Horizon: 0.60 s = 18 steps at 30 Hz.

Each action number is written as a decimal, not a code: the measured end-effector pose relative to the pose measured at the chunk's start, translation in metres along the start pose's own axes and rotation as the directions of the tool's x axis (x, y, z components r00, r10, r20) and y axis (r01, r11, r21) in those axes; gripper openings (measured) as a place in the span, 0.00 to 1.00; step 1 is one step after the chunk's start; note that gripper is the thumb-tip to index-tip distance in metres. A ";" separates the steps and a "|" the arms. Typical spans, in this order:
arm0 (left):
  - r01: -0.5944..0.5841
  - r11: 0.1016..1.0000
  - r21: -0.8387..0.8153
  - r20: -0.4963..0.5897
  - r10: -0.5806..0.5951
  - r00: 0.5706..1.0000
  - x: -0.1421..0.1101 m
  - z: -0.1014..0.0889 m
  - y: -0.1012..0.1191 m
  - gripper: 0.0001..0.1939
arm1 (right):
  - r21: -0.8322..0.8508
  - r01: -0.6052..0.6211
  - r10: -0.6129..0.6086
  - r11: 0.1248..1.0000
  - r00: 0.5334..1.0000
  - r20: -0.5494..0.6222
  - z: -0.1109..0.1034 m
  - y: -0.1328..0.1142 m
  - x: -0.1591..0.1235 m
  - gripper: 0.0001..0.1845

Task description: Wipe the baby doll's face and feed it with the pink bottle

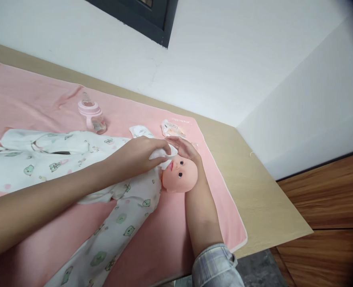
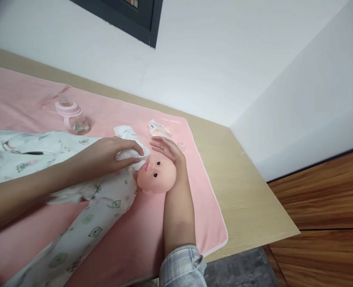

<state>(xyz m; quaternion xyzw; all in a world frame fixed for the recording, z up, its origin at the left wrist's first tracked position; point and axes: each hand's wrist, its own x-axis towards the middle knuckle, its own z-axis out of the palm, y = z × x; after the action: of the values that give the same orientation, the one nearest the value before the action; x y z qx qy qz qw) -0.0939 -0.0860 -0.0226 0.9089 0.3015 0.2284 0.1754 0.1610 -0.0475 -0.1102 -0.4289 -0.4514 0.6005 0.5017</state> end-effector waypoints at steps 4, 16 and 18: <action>0.039 0.992 0.118 0.024 -0.042 0.999 0.000 -0.020 -0.005 0.13 | -0.018 0.144 -0.139 0.989 0.976 0.168 -0.015 -0.027 -0.007 0.19; 0.042 0.997 0.058 -0.005 -0.042 0.999 0.002 -0.050 -0.021 0.15 | -0.755 0.444 -0.203 0.482 0.895 0.397 0.093 -0.111 -0.058 0.12; -0.001 1.000 0.020 -0.020 0.001 1.000 -0.001 -0.054 -0.023 0.16 | -0.784 0.457 -0.258 0.420 0.888 0.380 0.103 -0.108 -0.059 0.11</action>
<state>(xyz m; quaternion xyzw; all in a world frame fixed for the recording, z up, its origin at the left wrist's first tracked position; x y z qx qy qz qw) -0.1336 -0.0591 0.0118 0.9084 0.3050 0.2348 0.1633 0.0923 -0.1075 0.0213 -0.4499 -0.8166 0.2153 0.2905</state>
